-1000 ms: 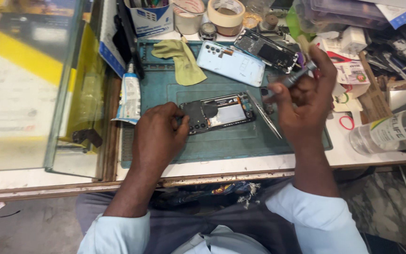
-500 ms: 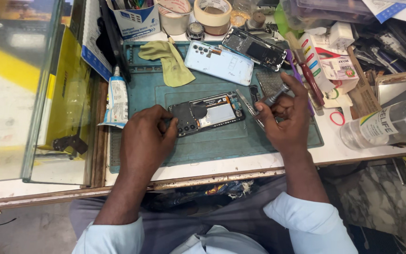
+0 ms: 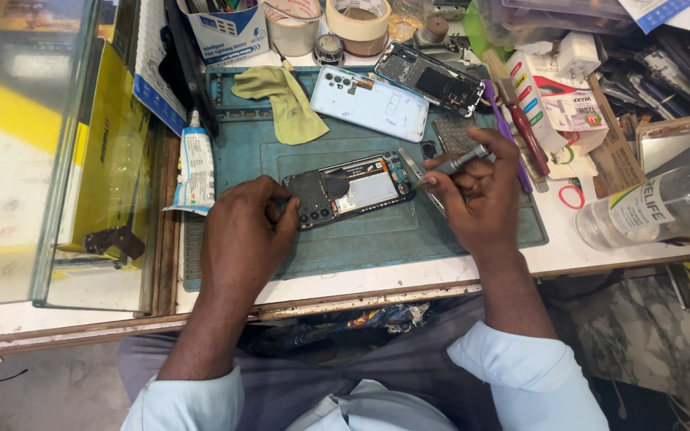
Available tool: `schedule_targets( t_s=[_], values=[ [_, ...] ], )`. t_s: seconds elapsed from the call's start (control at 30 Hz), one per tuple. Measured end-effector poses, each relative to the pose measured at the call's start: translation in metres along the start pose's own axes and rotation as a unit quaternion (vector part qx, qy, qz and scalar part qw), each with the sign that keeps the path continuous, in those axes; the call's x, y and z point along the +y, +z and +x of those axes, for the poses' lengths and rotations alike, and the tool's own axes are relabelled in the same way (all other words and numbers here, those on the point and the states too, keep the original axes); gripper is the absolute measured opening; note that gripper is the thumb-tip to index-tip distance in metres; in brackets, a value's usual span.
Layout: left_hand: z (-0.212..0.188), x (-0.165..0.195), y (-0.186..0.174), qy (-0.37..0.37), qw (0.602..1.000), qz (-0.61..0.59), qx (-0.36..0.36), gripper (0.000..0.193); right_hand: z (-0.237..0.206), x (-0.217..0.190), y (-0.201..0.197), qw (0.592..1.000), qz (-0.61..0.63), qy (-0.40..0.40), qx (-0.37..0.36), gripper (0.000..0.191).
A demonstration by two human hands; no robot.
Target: The person uses a screwdriver to remove and install several small screws on the internal chassis of a disassembled mobile phone on a repair bench.
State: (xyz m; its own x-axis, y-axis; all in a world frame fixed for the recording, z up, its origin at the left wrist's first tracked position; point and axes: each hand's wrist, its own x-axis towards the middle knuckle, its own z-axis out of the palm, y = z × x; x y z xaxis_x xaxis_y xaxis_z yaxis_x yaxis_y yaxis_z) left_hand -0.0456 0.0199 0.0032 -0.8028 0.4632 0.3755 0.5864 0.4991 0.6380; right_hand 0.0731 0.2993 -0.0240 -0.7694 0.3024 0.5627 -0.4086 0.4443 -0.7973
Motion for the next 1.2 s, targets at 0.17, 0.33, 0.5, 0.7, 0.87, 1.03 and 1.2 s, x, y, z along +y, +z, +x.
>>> schedule_targets(
  t_s=[0.17,0.33,0.5,0.7,0.87,1.03,1.2],
  values=[
    [-0.0007,0.0001,-0.0003,-0.005,1.000,0.004,-0.004,0.014,0.0017,0.0040,0.0011,1.000,0.002,0.010,-0.017,0.063],
    [-0.0002,0.0011,0.0003,-0.019,1.000,0.007,-0.015,0.014,0.0045,0.0023,0.0009,0.999,-0.034,0.012,-0.033,0.060],
    [-0.0004,0.0016,-0.0005,-0.001,1.000,0.004,-0.001,0.014,0.0028,-0.0021,0.0008,0.999,-0.015,0.023,-0.038,0.060],
    [-0.0014,0.0016,-0.0010,-0.002,1.000,0.005,-0.001,0.015,0.0035,-0.0006,0.0007,0.998,0.038,0.039,-0.021,0.057],
    [-0.0008,0.0011,0.0001,-0.002,1.000,0.005,0.000,0.015,0.0041,0.0014,0.0002,0.998,0.028,0.044,-0.038,0.056],
    [-0.0011,0.0003,0.0004,-0.005,1.000,0.006,0.002,0.015,0.0046,0.0003,-0.0003,0.998,0.007,0.053,-0.041,0.055],
    [-0.0009,0.0007,0.0014,-0.004,1.000,0.008,0.003,0.015,0.0044,-0.0007,0.0002,0.998,0.007,0.050,-0.043,0.056]
  ],
)
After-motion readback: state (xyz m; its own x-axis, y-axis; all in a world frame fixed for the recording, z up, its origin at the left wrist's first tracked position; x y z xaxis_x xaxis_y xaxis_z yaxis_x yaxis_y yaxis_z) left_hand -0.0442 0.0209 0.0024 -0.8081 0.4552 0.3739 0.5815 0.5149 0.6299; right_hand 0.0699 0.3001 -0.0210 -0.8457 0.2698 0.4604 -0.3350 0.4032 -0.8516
